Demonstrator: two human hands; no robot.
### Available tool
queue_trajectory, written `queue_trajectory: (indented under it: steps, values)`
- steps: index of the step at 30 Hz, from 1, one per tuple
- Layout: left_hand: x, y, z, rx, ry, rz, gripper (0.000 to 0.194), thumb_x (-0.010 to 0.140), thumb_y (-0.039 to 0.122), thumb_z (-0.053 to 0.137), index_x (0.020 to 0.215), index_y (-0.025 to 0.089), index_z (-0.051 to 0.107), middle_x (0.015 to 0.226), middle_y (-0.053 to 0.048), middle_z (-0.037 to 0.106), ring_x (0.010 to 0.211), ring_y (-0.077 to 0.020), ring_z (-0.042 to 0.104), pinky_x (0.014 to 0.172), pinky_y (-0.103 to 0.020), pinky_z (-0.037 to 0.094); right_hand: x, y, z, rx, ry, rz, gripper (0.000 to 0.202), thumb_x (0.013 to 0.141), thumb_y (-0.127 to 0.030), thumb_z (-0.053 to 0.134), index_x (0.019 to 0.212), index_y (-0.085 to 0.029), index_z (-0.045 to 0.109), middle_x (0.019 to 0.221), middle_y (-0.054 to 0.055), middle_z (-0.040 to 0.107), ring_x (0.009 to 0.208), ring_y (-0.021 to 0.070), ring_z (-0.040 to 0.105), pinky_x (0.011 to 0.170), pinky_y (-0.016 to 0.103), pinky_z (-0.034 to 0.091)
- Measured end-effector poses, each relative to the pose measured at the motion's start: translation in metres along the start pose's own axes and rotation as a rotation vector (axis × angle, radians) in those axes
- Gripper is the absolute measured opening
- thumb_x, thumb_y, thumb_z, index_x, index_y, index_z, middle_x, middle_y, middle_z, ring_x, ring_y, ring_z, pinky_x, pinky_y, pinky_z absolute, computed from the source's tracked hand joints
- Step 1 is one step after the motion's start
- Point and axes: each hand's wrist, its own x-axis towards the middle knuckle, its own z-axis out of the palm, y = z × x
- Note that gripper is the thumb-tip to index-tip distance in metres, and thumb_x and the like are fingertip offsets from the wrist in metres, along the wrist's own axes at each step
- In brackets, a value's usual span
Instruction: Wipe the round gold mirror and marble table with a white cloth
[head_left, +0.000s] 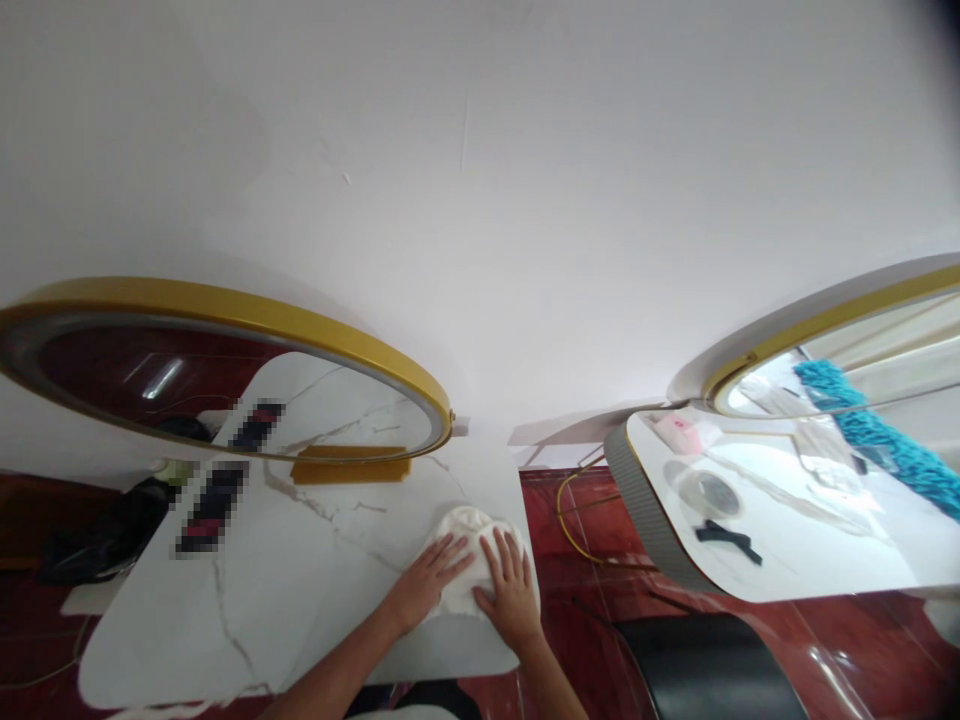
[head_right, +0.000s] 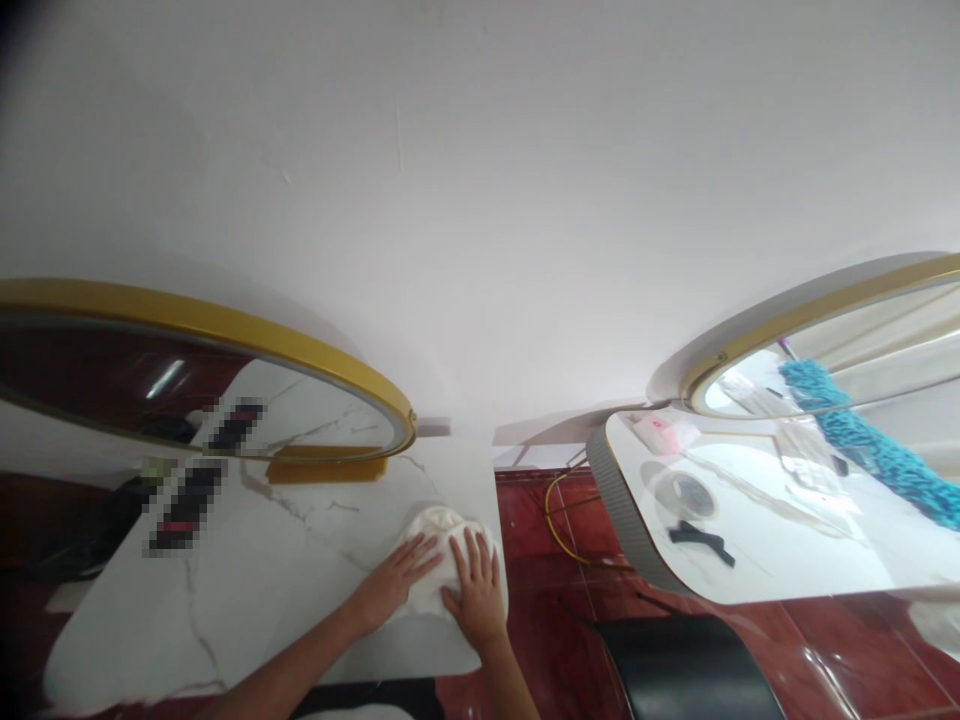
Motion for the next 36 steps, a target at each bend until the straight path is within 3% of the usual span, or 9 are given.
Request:
queue_trajectory:
  steps: [5, 12, 17, 20, 24, 27, 32, 36]
  values:
    - [0.029, -0.031, -0.002, 0.118, 0.083, -0.098, 0.1, 0.065, -0.013, 0.031, 0.147, 0.036, 0.003, 0.156, 0.008, 0.004, 0.142, -0.0164, 0.01, 0.114, -0.035, 0.024, 0.055, 0.008, -0.001, -0.017, 0.025, -0.036, 0.075, 0.084, -0.038, 0.053, 0.147, -0.03, 0.013, 0.154, 0.003, 0.014, 0.142, 0.0288, 0.012, 0.111, 0.051, 0.02]
    - [0.076, -0.062, -0.034, 0.086, 0.039, -0.18, 0.094, 0.069, -0.011, 0.029, 0.147, 0.036, 0.006, 0.156, 0.006, 0.01, 0.142, -0.0167, 0.013, 0.112, -0.037, 0.026, 0.118, 0.022, -0.002, -0.033, 0.081, -0.019, 0.074, 0.086, -0.039, 0.052, 0.148, -0.028, 0.013, 0.154, 0.005, 0.016, 0.141, 0.0283, 0.013, 0.111, 0.05, 0.019]
    - [0.105, -0.07, -0.058, 0.028, -0.024, -0.228, 0.088, 0.073, -0.009, 0.027, 0.147, 0.035, 0.009, 0.156, 0.004, 0.012, 0.141, -0.0203, 0.017, 0.108, -0.04, 0.03, 0.147, 0.035, -0.005, -0.036, 0.095, -0.006, 0.071, 0.087, -0.038, 0.052, 0.147, -0.03, 0.014, 0.154, 0.004, 0.016, 0.141, 0.028, 0.015, 0.112, 0.05, 0.017]
    - [0.11, -0.07, -0.065, 0.009, -0.028, -0.218, 0.092, 0.07, -0.008, 0.03, 0.147, 0.035, 0.007, 0.156, 0.004, 0.009, 0.141, -0.0205, 0.016, 0.108, -0.039, 0.03, 0.152, 0.038, -0.009, -0.031, 0.096, -0.004, 0.071, 0.088, -0.034, 0.051, 0.148, -0.03, 0.013, 0.154, 0.004, 0.015, 0.141, 0.0271, 0.015, 0.113, 0.049, 0.016]
    - [0.098, -0.06, -0.064, -0.066, 0.019, -0.159, 0.096, 0.066, -0.004, 0.036, 0.148, 0.033, 0.001, 0.156, 0.005, 0.002, 0.143, -0.0203, 0.008, 0.113, -0.041, 0.021, 0.137, 0.033, -0.014, -0.016, 0.085, 0.02, 0.07, 0.089, -0.033, 0.048, 0.148, -0.03, 0.011, 0.155, 0.003, 0.014, 0.141, 0.0272, 0.014, 0.112, 0.051, 0.017]
    - [0.077, -0.04, -0.055, -0.101, 0.056, -0.153, 0.098, 0.065, -0.002, 0.038, 0.148, 0.034, 0.0, 0.156, 0.007, -0.001, 0.143, -0.0209, 0.004, 0.114, -0.043, 0.018, 0.111, 0.027, -0.015, 0.017, 0.055, 0.028, 0.07, 0.088, -0.035, 0.048, 0.147, -0.031, 0.011, 0.155, 0.002, 0.014, 0.141, 0.0268, 0.013, 0.112, 0.052, 0.017]
    - [0.024, 0.011, -0.026, -0.12, 0.057, -0.186, 0.096, 0.066, -0.001, 0.038, 0.148, 0.034, 0.003, 0.156, 0.008, -0.001, 0.143, -0.0233, 0.003, 0.115, -0.048, 0.013, 0.037, 0.015, -0.013, 0.063, 0.002, 0.031, 0.069, 0.088, -0.038, 0.047, 0.147, -0.032, 0.013, 0.154, 0.001, 0.015, 0.141, 0.0271, 0.014, 0.111, 0.053, 0.02]
    - [-0.018, 0.046, -0.003, -0.186, -0.021, -0.089, 0.094, 0.068, 0.005, 0.042, 0.148, 0.033, 0.002, 0.156, 0.006, 0.001, 0.143, -0.0264, 0.005, 0.115, -0.051, 0.013, -0.035, 0.005, -0.007, 0.092, -0.033, 0.051, 0.069, 0.087, -0.042, 0.047, 0.147, -0.032, 0.015, 0.154, 0.001, 0.017, 0.141, 0.0284, 0.016, 0.109, 0.052, 0.026]
